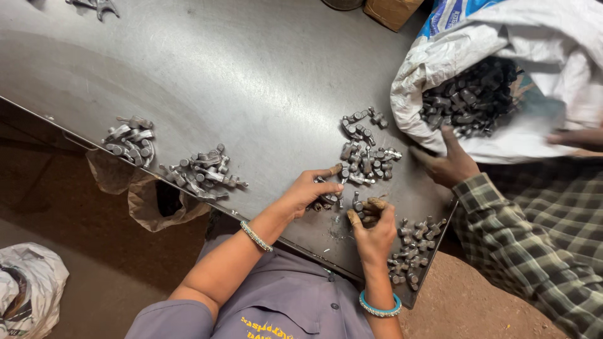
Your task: The person picks up small metal castings from a steel table one at a time, turns them in their hands, and places them into sorted piles, occasionally brushing debris aside. Near the end, other workers bring a large sack and pour more castings onto the table.
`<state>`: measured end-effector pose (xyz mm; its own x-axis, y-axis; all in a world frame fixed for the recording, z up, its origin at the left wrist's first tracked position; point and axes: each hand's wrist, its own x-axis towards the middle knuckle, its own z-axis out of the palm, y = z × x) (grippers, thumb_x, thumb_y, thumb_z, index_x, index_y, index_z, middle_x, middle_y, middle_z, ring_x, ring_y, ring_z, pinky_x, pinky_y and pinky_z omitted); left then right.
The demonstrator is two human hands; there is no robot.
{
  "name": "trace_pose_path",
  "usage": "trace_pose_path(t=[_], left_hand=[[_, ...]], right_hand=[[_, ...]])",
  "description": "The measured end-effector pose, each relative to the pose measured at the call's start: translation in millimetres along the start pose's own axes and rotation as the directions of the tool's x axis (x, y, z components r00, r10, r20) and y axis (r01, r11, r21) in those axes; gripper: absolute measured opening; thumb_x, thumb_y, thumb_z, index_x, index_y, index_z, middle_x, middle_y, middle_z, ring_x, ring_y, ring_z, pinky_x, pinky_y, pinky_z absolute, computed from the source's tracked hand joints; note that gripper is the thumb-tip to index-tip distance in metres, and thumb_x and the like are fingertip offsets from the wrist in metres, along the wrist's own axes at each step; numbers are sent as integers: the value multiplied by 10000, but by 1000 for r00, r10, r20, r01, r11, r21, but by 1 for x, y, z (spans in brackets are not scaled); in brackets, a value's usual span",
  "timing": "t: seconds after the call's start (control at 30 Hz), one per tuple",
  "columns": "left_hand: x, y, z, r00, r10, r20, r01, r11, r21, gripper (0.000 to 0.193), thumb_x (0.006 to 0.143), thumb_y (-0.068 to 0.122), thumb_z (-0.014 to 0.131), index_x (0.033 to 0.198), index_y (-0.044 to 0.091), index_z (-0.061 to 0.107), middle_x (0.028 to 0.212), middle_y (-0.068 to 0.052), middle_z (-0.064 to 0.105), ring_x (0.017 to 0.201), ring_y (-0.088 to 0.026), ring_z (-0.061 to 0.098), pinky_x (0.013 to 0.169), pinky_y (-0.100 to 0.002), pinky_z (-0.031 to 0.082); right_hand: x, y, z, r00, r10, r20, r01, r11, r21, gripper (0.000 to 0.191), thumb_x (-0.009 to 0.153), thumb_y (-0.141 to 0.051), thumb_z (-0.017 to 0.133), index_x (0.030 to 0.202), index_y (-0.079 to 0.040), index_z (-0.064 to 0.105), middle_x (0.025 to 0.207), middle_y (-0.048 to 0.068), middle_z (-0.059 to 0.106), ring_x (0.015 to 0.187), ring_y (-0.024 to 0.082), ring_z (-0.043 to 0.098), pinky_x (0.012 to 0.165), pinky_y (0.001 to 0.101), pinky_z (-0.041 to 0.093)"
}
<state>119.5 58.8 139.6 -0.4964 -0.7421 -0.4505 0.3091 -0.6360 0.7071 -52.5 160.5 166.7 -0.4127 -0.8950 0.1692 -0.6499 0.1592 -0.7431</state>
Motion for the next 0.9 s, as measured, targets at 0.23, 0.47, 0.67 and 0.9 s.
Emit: trace_pose_path(t=[0.23,0.47,0.67,0.9], left_hand=[[-8,-10,-3,999,4,34,-7,997,77,673,807,156,816,1413,-32,592,1123,-130,743,935,-129,695,865,-263,548],[-26,-22,-4,992,-38,119,40,999,-11,600,878,353,776,1337,-23,688,1001,-76,731,872,-115,691,752,-272,582],[-25,-32,1,954,-210,212,275,895,-350,455,920,387,725,1133,-14,709,978,-106,767,794,-171,730,675,-316,617],[-23,-19,-14,981,-77,178,150,881,-448,343,934,267,774,1133,-9,728,998,-95,766,818,-155,726,700,-283,622]], right_hand=[[-9,33,-1,996,48,75,-75,903,423,482,752,-92,898,1099,-43,568,1010,67,690,889,155,684,790,276,574],[0,49,-5,767,249,592,-614,16,789,369,910,-51,746,1262,20,662,1084,88,726,917,147,683,805,251,560],[18,-8,-9,970,-169,175,103,937,334,268,959,-75,757,1223,-30,759,1058,129,708,980,242,654,885,349,524],[45,-38,8,977,-104,185,157,942,-297,396,831,-169,829,1211,-95,741,925,184,616,921,368,591,827,466,486]])
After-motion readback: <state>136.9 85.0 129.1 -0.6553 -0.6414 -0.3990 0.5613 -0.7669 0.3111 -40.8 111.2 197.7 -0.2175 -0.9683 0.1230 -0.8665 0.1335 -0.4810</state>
